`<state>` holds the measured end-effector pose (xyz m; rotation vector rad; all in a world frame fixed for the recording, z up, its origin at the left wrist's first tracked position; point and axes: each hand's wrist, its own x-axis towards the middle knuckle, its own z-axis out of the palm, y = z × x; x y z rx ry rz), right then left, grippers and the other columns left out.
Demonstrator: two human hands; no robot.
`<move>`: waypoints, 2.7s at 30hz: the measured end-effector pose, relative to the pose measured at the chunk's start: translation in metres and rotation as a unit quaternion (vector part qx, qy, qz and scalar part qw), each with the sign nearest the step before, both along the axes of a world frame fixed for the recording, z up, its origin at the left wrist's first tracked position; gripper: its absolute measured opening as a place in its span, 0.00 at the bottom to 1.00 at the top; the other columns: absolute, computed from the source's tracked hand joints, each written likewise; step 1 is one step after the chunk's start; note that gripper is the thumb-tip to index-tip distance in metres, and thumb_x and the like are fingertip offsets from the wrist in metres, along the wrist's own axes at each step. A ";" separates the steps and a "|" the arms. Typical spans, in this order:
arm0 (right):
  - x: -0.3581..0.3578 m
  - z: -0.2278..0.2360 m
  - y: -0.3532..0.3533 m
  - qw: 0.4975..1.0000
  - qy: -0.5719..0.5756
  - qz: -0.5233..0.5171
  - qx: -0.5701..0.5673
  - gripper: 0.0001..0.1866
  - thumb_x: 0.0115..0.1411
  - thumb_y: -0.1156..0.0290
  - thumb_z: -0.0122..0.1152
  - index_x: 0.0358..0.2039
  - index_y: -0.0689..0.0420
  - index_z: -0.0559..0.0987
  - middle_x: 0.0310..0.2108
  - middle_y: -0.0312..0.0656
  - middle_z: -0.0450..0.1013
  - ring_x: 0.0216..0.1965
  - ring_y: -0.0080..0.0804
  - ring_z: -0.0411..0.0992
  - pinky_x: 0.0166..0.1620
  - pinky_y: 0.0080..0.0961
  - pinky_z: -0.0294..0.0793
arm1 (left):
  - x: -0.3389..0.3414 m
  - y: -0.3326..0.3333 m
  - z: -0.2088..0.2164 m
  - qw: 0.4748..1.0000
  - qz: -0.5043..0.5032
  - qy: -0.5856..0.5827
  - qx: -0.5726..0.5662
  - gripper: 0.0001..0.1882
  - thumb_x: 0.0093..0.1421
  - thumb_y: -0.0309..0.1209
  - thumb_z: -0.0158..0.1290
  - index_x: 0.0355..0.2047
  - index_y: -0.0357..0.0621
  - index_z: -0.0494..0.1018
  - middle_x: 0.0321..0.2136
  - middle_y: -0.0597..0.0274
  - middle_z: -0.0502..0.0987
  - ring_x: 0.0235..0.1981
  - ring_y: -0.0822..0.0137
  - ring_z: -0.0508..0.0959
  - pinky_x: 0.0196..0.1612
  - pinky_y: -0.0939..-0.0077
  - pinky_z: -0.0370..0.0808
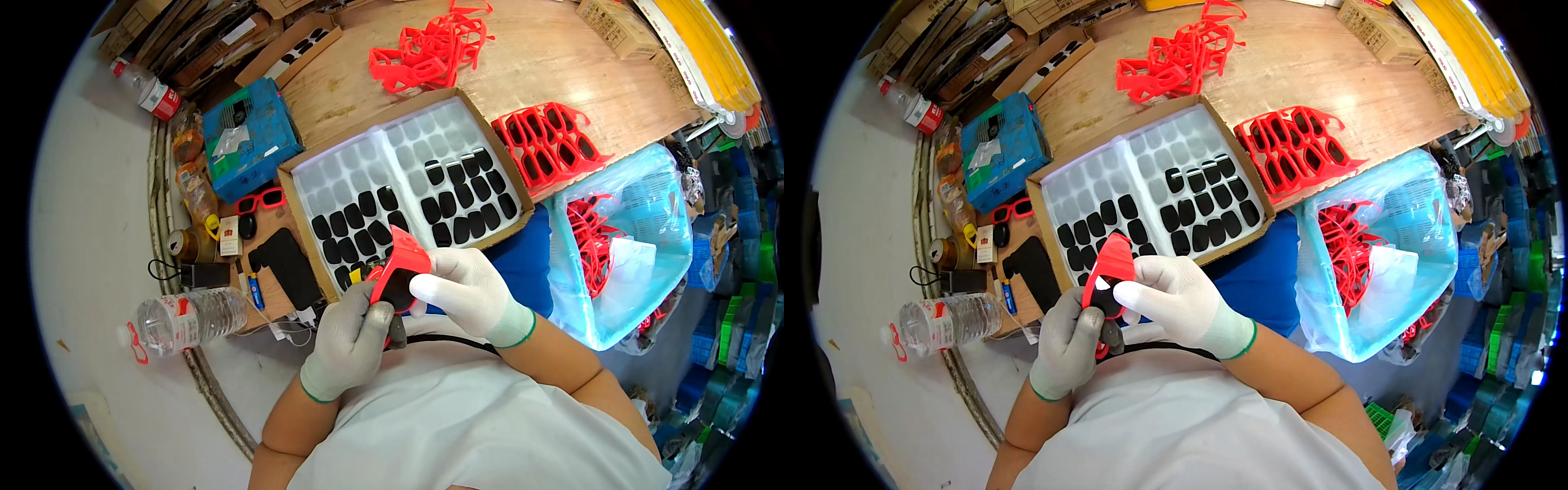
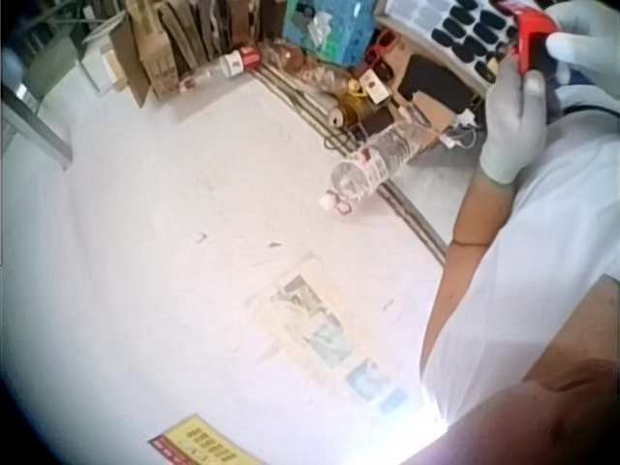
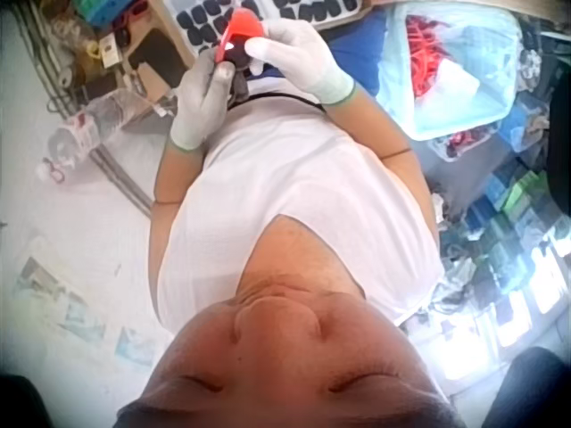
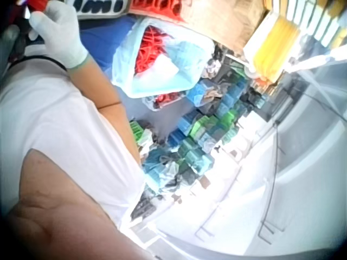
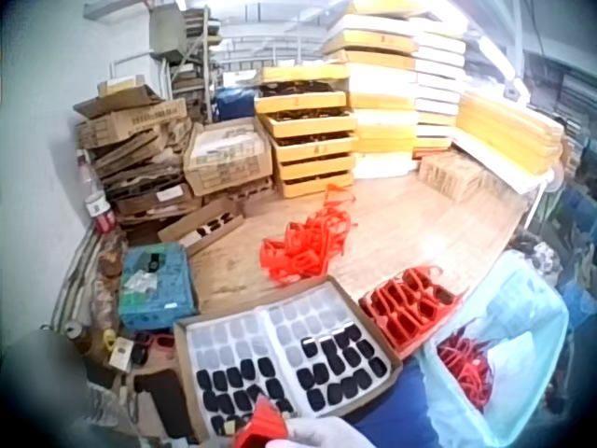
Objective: The person assembles red sunglasses by inserting black lenses into red frames. They repeatedly pick up a frame, place a lens into each side, and set the completed pair aside. The process is repeated multiple times with consistent hand movements.
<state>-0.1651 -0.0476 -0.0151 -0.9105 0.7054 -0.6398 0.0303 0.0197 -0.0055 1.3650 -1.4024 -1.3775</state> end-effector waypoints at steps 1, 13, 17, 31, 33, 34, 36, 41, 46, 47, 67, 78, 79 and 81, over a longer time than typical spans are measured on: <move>-0.001 0.001 0.001 1.000 0.013 -0.001 -0.009 0.14 0.66 0.66 0.57 0.42 0.64 0.81 0.32 0.35 0.76 0.33 0.18 0.71 0.39 0.21 0.73 | -0.001 0.000 0.002 1.000 0.005 -0.018 -0.014 0.13 0.70 0.29 0.43 0.45 0.29 0.69 0.19 0.59 0.78 0.21 0.69 0.79 0.28 0.72 0.76; -0.007 0.009 0.000 0.996 0.043 -0.061 -0.057 0.14 0.66 0.65 0.56 0.43 0.64 0.80 0.29 0.35 0.75 0.31 0.17 0.70 0.37 0.20 0.72 | -0.018 -0.012 0.013 0.995 -0.012 -0.062 -0.081 0.12 0.70 0.27 0.41 0.46 0.28 0.67 0.18 0.58 0.76 0.19 0.68 0.78 0.28 0.72 0.77; -0.012 0.013 -0.003 0.997 0.001 -0.068 0.034 0.15 0.64 0.63 0.58 0.42 0.64 0.81 0.28 0.33 0.74 0.29 0.17 0.68 0.35 0.19 0.70 | -0.017 -0.021 0.019 0.995 -0.062 -0.056 -0.047 0.13 0.70 0.25 0.38 0.48 0.27 0.65 0.20 0.57 0.76 0.19 0.69 0.76 0.29 0.72 0.76; -0.013 0.015 -0.006 0.996 -0.017 -0.008 0.088 0.14 0.63 0.65 0.60 0.42 0.64 0.81 0.30 0.34 0.74 0.32 0.18 0.70 0.38 0.20 0.72 | -0.010 -0.016 0.021 0.995 -0.029 0.047 0.081 0.11 0.69 0.26 0.41 0.47 0.30 0.65 0.23 0.60 0.76 0.22 0.73 0.75 0.28 0.74 0.74; -0.015 0.014 -0.004 0.997 -0.009 0.020 0.077 0.14 0.64 0.66 0.61 0.42 0.64 0.80 0.31 0.35 0.75 0.34 0.19 0.72 0.41 0.21 0.74 | -0.005 -0.011 0.020 0.996 -0.036 0.034 0.069 0.11 0.67 0.24 0.43 0.47 0.31 0.65 0.24 0.60 0.76 0.23 0.73 0.75 0.29 0.74 0.75; -0.015 0.014 -0.003 0.996 -0.028 0.021 0.087 0.14 0.63 0.66 0.61 0.42 0.64 0.80 0.32 0.35 0.75 0.35 0.20 0.72 0.42 0.21 0.75 | -0.002 -0.008 0.021 0.997 -0.038 0.023 0.065 0.11 0.66 0.23 0.43 0.47 0.31 0.66 0.25 0.61 0.75 0.24 0.74 0.75 0.29 0.74 0.75; -0.013 0.014 -0.001 0.992 -0.064 0.026 0.107 0.14 0.63 0.66 0.62 0.43 0.64 0.80 0.33 0.36 0.76 0.36 0.21 0.73 0.44 0.22 0.76 | 0.001 -0.008 0.028 0.997 -0.043 0.003 0.059 0.12 0.64 0.22 0.45 0.47 0.31 0.66 0.26 0.61 0.74 0.24 0.74 0.75 0.29 0.75 0.76; -0.003 0.016 -0.003 0.996 -0.044 0.047 0.059 0.13 0.64 0.67 0.61 0.44 0.63 0.80 0.34 0.37 0.77 0.37 0.22 0.74 0.44 0.23 0.76 | 0.006 -0.003 0.033 0.998 -0.037 -0.042 0.042 0.13 0.65 0.24 0.47 0.48 0.31 0.65 0.26 0.60 0.76 0.24 0.75 0.75 0.28 0.76 0.76; 0.008 0.002 0.006 0.994 -0.033 0.069 0.074 0.12 0.65 0.68 0.60 0.44 0.63 0.80 0.33 0.35 0.76 0.36 0.20 0.74 0.44 0.23 0.76 | 0.011 0.002 0.042 0.990 -0.034 -0.084 0.105 0.18 0.66 0.33 0.51 0.48 0.31 0.64 0.24 0.54 0.76 0.23 0.65 0.78 0.30 0.68 0.75; 0.009 0.002 0.007 0.995 -0.045 0.061 0.064 0.12 0.65 0.68 0.60 0.44 0.63 0.80 0.35 0.35 0.77 0.36 0.20 0.73 0.44 0.23 0.75 | 0.014 0.003 0.041 0.988 -0.048 -0.111 0.096 0.18 0.66 0.33 0.51 0.48 0.31 0.64 0.25 0.53 0.76 0.23 0.64 0.78 0.30 0.67 0.75; -0.014 0.005 -0.009 0.992 0.101 0.019 -0.077 0.13 0.66 0.64 0.60 0.42 0.62 0.80 0.31 0.33 0.75 0.33 0.18 0.70 0.39 0.21 0.73 | -0.012 -0.023 0.008 0.996 -0.046 -0.072 0.027 0.18 0.70 0.35 0.46 0.51 0.32 0.66 0.24 0.50 0.77 0.24 0.54 0.81 0.31 0.63 0.77; -0.013 -0.005 0.000 0.994 0.097 -0.013 -0.052 0.12 0.65 0.67 0.59 0.42 0.63 0.80 0.30 0.33 0.76 0.32 0.17 0.70 0.39 0.20 0.73 | -0.016 -0.022 0.006 0.997 -0.029 -0.051 0.043 0.16 0.72 0.34 0.41 0.51 0.33 0.69 0.18 0.61 0.75 0.18 0.70 0.77 0.25 0.73 0.74; -0.014 -0.006 0.000 0.992 0.108 -0.010 -0.058 0.12 0.65 0.67 0.59 0.42 0.64 0.80 0.30 0.33 0.76 0.32 0.17 0.70 0.39 0.20 0.73 | -0.017 -0.022 0.006 0.997 -0.030 -0.061 0.039 0.16 0.72 0.34 0.42 0.51 0.33 0.68 0.17 0.60 0.75 0.18 0.69 0.77 0.25 0.73 0.74; -0.015 -0.006 0.000 0.993 0.103 -0.018 -0.059 0.12 0.65 0.68 0.59 0.41 0.64 0.80 0.30 0.33 0.76 0.31 0.17 0.70 0.38 0.21 0.73 | -0.019 -0.022 0.007 0.997 -0.029 -0.071 0.031 0.16 0.71 0.33 0.43 0.51 0.33 0.68 0.18 0.58 0.76 0.18 0.66 0.78 0.25 0.71 0.74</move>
